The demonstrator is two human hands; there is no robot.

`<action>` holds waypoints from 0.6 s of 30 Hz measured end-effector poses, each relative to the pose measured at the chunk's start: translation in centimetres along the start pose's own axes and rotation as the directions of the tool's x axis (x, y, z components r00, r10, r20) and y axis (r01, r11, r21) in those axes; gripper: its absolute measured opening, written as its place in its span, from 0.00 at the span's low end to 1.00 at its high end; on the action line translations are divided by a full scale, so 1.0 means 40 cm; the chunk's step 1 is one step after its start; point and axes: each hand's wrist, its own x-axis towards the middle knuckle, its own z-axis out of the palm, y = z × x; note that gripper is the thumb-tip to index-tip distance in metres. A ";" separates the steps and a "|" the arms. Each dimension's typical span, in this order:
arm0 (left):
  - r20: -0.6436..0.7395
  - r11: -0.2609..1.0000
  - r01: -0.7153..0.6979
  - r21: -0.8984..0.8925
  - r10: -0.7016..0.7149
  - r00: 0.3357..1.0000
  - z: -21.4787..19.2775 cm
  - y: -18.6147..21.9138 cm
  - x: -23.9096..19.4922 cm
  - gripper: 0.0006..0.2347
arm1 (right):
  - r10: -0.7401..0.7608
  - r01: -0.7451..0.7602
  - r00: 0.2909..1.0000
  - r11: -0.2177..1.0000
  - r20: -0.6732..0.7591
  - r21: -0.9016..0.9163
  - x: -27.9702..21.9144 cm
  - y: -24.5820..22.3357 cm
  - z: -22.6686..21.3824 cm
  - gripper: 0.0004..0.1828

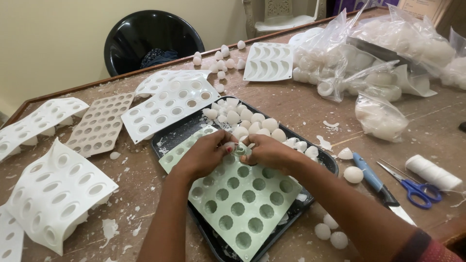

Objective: The person places white wax balls with wicks one at a time into the cavities of a green silicone mold set on a tray, pressing each ball down into a cavity and working across the mold. Finished wax pieces and filled bags of wax balls sit on the work table alongside unused molds, scissors and a knife.

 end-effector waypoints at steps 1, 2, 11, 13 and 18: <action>0.012 1.000 0.008 -0.002 -0.008 1.000 -0.004 0.002 -0.002 0.09 | 0.001 -0.003 1.000 0.999 -0.029 -0.041 -0.002 -0.004 0.003 0.23; 0.024 1.000 0.016 -0.004 -0.016 1.000 -0.008 0.004 -0.004 0.09 | 0.002 -0.006 0.998 0.997 -0.059 -0.083 -0.005 -0.008 0.007 0.26; 0.077 0.996 -0.014 0.085 0.007 0.997 -0.023 0.004 -0.005 0.13 | -0.099 0.021 0.978 0.922 -0.184 -0.386 -0.052 -0.066 0.031 0.35; 0.080 0.993 -0.004 0.120 -0.006 0.997 -0.030 -0.005 -0.006 0.13 | -0.129 0.046 0.978 0.900 -0.164 -0.433 -0.054 -0.065 0.036 0.33; 0.080 0.982 0.078 0.172 -0.093 0.992 -0.028 0.030 -0.019 0.12 | -0.458 0.369 0.884 0.807 -0.095 -0.461 -0.007 -0.001 0.018 0.20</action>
